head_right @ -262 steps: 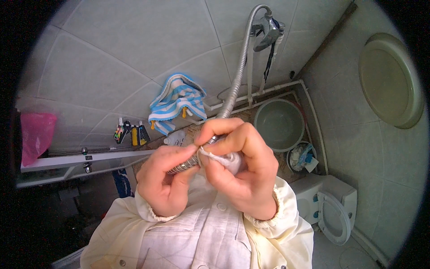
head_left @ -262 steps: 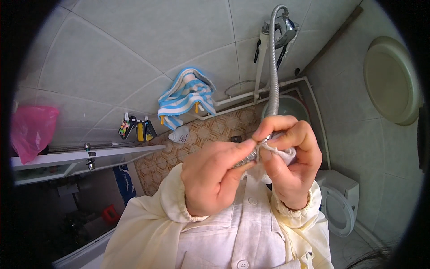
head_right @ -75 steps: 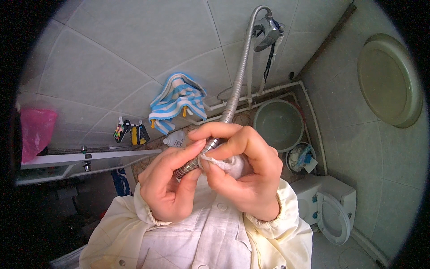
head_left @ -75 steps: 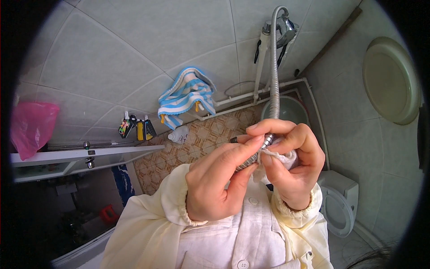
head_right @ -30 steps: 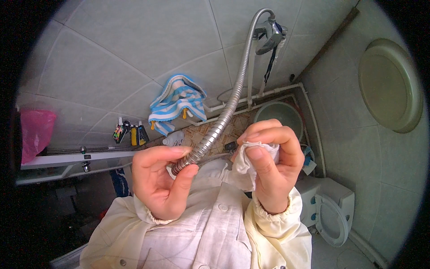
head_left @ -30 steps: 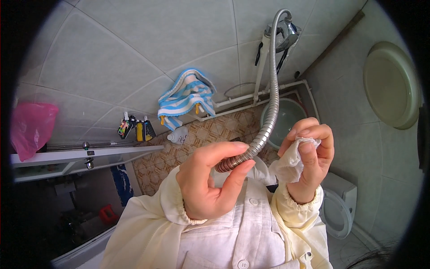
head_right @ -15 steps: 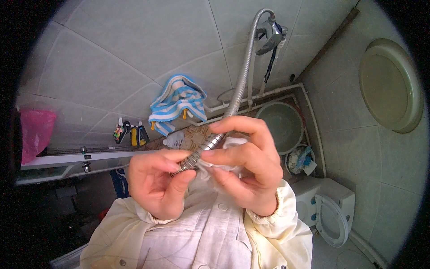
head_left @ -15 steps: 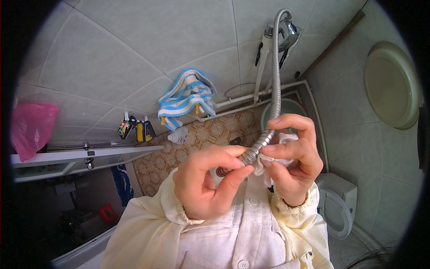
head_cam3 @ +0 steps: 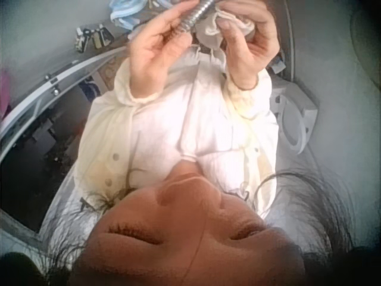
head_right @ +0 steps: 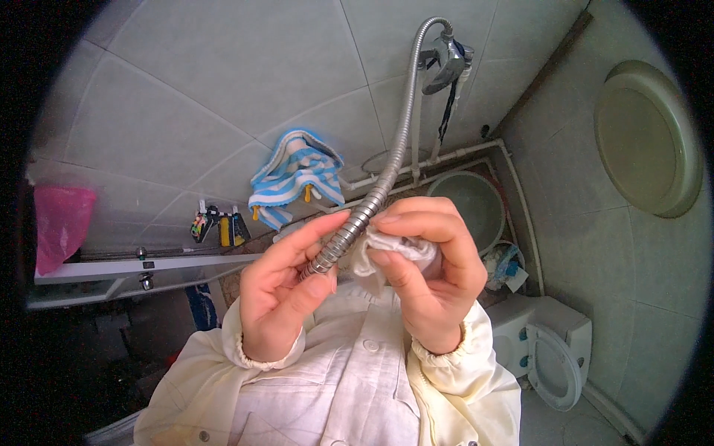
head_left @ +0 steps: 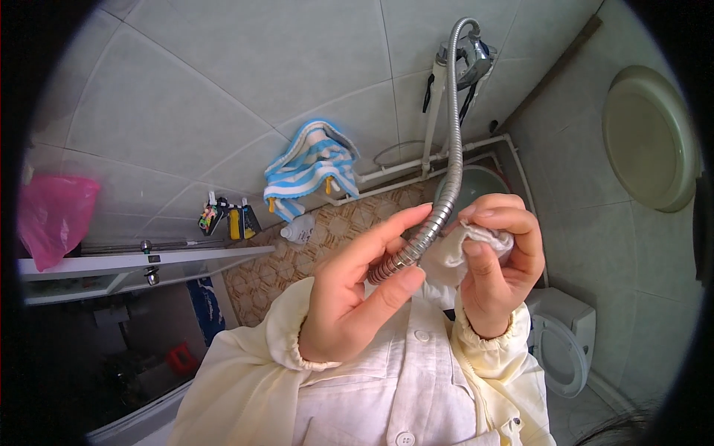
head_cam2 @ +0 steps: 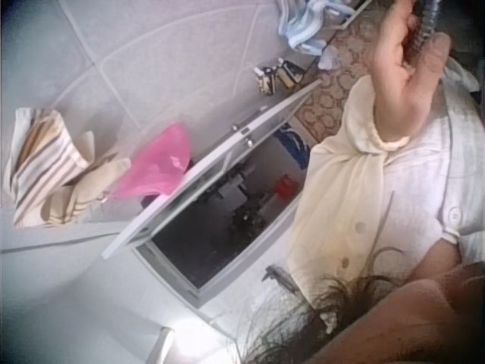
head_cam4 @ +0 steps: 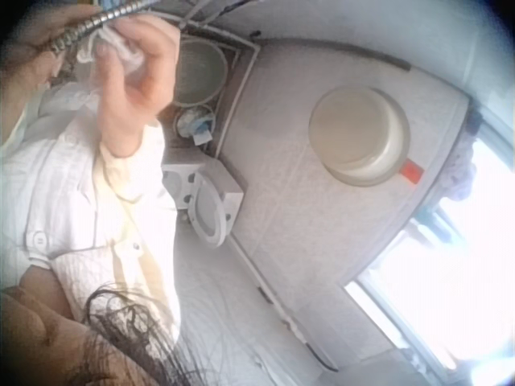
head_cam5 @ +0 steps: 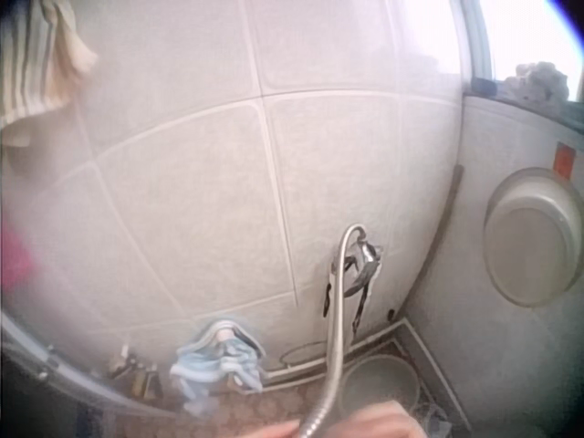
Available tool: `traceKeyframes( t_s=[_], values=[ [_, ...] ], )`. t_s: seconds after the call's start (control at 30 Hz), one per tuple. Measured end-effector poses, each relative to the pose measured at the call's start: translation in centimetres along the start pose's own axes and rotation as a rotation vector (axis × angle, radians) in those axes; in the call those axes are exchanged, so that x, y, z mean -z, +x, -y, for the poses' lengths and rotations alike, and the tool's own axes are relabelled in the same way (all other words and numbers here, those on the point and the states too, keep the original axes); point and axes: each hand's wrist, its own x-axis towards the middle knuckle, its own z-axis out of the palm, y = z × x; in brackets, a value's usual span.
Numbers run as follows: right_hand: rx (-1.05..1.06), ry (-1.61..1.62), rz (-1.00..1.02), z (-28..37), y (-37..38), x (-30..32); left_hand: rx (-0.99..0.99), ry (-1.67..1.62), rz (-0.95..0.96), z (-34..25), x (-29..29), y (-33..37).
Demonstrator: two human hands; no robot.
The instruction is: The person wipes a shower hose with a wet wipe, places a bottle onto the window sill, and wipes the shower hose again with the wipe.
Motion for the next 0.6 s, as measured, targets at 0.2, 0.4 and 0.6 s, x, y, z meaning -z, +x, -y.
traceKeyframes(
  t_s=[0.2,0.4,0.6],
  values=[
    [0.048,-0.174,0.145,0.3,-0.2,0.4,0.012,-0.134,-0.105,0.9,-0.9,0.1],
    [0.150,-0.330,0.236,0.4,0.2,-0.4,-0.111,0.157,-0.099,1.2,-0.3,-0.1],
    [0.079,-0.343,0.214,1.0,0.0,-1.0,-0.277,0.386,-0.178,0.7,-0.7,-0.1]
  ],
)
